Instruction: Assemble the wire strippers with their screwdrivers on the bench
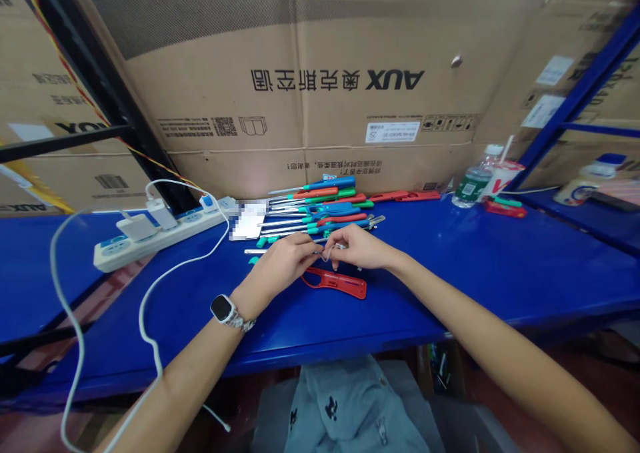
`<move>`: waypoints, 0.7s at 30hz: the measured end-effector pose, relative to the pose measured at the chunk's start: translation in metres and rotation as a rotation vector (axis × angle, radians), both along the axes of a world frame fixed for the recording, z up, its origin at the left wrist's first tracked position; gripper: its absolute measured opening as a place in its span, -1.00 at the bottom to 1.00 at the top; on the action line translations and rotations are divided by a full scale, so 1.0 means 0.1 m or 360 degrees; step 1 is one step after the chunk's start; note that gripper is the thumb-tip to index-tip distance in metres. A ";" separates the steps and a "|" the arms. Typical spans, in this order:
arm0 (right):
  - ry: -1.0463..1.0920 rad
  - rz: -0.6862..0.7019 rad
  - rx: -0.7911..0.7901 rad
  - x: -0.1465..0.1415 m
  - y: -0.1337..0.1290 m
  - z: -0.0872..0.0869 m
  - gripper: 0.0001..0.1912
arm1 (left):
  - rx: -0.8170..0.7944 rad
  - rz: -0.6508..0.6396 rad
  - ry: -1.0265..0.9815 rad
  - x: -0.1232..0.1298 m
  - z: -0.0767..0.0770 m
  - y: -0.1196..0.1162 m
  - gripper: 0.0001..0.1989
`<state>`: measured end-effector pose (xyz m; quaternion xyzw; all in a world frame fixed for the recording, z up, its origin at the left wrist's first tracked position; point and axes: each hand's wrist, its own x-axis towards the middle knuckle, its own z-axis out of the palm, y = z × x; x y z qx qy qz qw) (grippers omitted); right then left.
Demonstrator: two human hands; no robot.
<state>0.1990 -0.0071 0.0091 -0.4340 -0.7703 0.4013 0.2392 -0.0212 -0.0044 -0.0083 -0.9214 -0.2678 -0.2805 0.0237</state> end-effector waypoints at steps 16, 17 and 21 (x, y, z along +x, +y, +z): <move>-0.0070 -0.0256 0.0846 0.17 -0.02 -0.10 -0.89 | -0.0198 0.0125 -0.0160 -0.09 0.06 -0.01 -0.77; -0.0113 -0.0272 0.0839 0.18 -0.02 -0.10 -0.89 | -0.0208 0.0128 -0.0161 -0.09 0.06 -0.01 -0.78; -0.0326 -0.0344 0.0836 0.20 -0.07 -0.09 -0.91 | -0.0212 0.0147 -0.0172 -0.08 0.07 -0.01 -0.82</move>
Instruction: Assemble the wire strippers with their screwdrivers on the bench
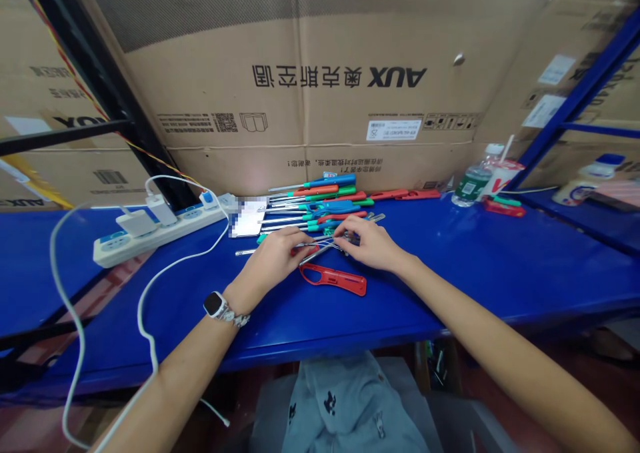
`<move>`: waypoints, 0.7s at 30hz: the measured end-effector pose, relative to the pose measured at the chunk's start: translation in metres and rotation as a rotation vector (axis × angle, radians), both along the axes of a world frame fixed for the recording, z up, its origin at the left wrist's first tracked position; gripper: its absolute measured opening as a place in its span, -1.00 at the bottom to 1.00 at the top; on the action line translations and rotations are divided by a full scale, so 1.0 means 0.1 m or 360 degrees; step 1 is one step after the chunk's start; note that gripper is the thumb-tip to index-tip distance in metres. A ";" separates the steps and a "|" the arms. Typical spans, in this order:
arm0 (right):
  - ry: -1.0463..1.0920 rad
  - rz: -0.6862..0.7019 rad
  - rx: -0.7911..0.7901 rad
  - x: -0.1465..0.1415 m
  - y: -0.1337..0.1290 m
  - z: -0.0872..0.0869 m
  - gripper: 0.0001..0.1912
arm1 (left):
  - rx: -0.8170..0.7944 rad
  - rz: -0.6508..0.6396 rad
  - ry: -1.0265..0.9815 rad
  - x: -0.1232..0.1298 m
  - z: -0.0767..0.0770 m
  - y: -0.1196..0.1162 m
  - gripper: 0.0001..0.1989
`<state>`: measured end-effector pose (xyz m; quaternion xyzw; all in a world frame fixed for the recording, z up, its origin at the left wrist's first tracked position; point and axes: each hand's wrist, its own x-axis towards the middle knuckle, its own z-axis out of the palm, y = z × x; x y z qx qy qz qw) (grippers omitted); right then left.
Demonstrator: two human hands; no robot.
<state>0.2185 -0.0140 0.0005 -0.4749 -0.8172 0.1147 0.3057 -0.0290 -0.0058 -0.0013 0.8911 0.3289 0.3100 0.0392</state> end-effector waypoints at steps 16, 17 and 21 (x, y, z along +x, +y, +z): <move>-0.0347 0.0303 0.0497 -0.23 -0.06 0.00 -0.84 | -0.0244 -0.0059 -0.0070 0.05 -0.07 -0.01 -0.69; -0.0360 0.0319 0.0518 -0.24 -0.07 0.00 -0.84 | -0.0251 -0.0058 -0.0053 0.05 -0.06 -0.02 -0.69; -0.0394 0.0342 0.0540 -0.26 -0.08 0.02 -0.83 | -0.0186 -0.0021 0.0043 0.06 -0.04 -0.05 -0.68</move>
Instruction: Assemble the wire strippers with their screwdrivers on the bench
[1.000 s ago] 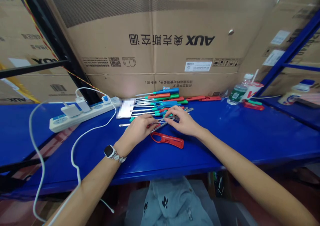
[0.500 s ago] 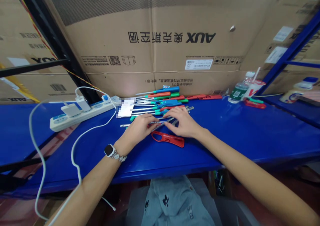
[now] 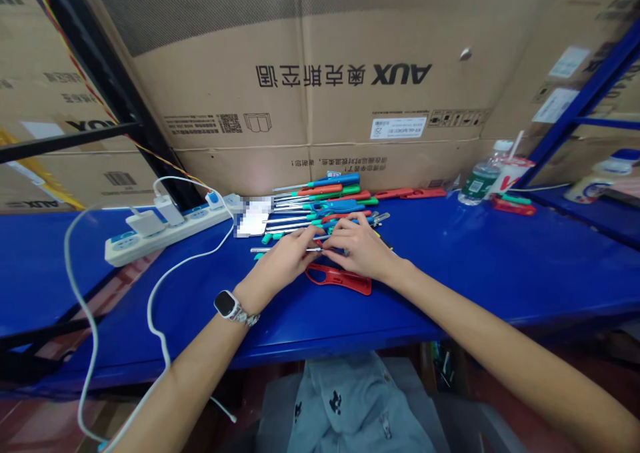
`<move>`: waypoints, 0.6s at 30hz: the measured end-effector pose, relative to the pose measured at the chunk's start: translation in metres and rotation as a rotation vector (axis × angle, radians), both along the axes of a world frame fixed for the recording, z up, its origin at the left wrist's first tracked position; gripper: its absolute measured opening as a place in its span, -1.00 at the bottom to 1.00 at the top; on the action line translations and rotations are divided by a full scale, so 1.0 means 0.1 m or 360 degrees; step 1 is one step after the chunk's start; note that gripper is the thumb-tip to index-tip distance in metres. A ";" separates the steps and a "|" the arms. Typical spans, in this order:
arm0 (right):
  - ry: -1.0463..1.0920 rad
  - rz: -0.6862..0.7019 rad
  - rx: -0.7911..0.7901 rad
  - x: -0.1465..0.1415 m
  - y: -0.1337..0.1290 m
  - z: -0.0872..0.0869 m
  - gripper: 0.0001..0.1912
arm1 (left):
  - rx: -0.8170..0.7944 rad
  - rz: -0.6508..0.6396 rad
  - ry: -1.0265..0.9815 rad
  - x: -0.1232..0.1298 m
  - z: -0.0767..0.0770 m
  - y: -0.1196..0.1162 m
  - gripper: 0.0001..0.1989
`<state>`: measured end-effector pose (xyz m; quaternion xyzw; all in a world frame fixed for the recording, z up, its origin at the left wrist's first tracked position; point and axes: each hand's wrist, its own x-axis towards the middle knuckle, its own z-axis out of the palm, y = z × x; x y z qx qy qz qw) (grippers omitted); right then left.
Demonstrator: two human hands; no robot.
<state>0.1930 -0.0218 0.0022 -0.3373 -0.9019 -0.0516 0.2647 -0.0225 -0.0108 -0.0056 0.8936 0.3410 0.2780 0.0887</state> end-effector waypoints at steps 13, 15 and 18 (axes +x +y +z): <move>0.0086 0.0073 -0.0108 0.01 0.03 0.01 -0.87 | 0.0157 -0.0058 0.0053 -0.01 0.03 0.01 -0.84; 0.0098 0.0065 -0.0116 0.04 0.03 0.01 -0.87 | 0.0242 -0.0093 0.0025 -0.04 0.05 0.02 -0.93; 0.0127 0.0032 -0.0121 0.08 0.04 0.03 -0.87 | 0.0352 -0.0138 0.0045 -0.09 0.09 0.03 -0.87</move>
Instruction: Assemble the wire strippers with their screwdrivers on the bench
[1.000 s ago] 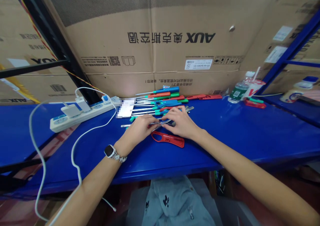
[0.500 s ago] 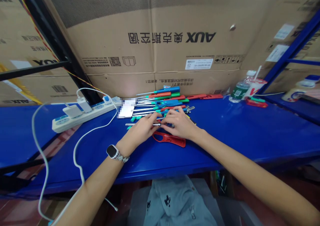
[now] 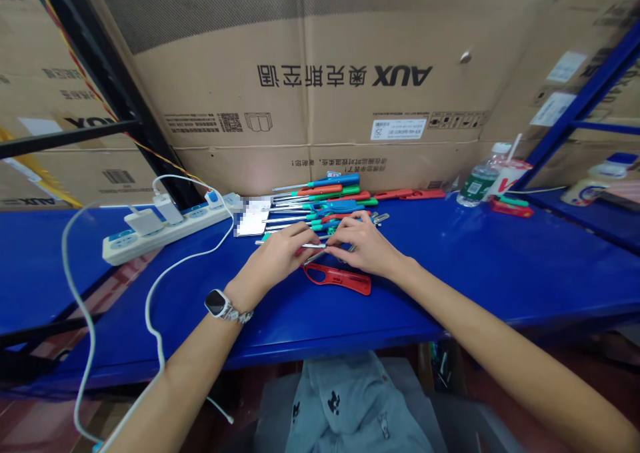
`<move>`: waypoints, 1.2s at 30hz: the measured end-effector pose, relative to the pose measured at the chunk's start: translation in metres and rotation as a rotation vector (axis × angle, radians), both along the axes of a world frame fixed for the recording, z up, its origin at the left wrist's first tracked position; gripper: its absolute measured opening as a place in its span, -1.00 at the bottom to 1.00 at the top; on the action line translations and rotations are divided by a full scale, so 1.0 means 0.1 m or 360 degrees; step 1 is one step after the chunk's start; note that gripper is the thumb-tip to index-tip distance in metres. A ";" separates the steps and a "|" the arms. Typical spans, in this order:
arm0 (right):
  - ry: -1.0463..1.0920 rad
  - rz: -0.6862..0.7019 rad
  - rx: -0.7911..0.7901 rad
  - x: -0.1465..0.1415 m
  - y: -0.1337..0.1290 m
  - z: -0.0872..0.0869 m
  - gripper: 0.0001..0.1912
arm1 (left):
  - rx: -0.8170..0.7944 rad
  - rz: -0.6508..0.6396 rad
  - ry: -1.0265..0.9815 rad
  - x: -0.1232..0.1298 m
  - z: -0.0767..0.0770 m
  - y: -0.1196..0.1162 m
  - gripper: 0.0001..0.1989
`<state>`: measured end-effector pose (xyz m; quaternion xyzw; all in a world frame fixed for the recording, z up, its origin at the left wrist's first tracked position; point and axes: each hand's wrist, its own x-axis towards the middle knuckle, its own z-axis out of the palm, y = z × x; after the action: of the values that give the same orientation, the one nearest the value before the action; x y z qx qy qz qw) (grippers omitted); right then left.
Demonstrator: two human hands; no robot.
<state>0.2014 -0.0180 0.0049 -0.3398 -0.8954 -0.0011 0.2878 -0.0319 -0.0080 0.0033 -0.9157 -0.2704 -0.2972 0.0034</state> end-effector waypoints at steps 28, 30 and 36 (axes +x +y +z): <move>0.0374 -0.0124 -0.0089 -0.02 -0.03 -0.04 -0.91 | 0.0473 -0.0092 -0.0040 0.01 0.07 -0.04 -0.75; 0.0379 -0.0133 -0.0112 -0.02 -0.04 -0.04 -0.90 | 0.0470 -0.0107 -0.0060 0.00 0.07 -0.04 -0.76; 0.0392 -0.0067 -0.0093 -0.03 -0.04 -0.05 -0.92 | 0.0454 -0.0114 -0.0107 0.00 0.06 -0.03 -0.79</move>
<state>0.1984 -0.0216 0.0003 -0.3644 -0.8456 0.0608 0.3854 -0.0321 -0.0112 0.0088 -0.9045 -0.1927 -0.3631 0.1138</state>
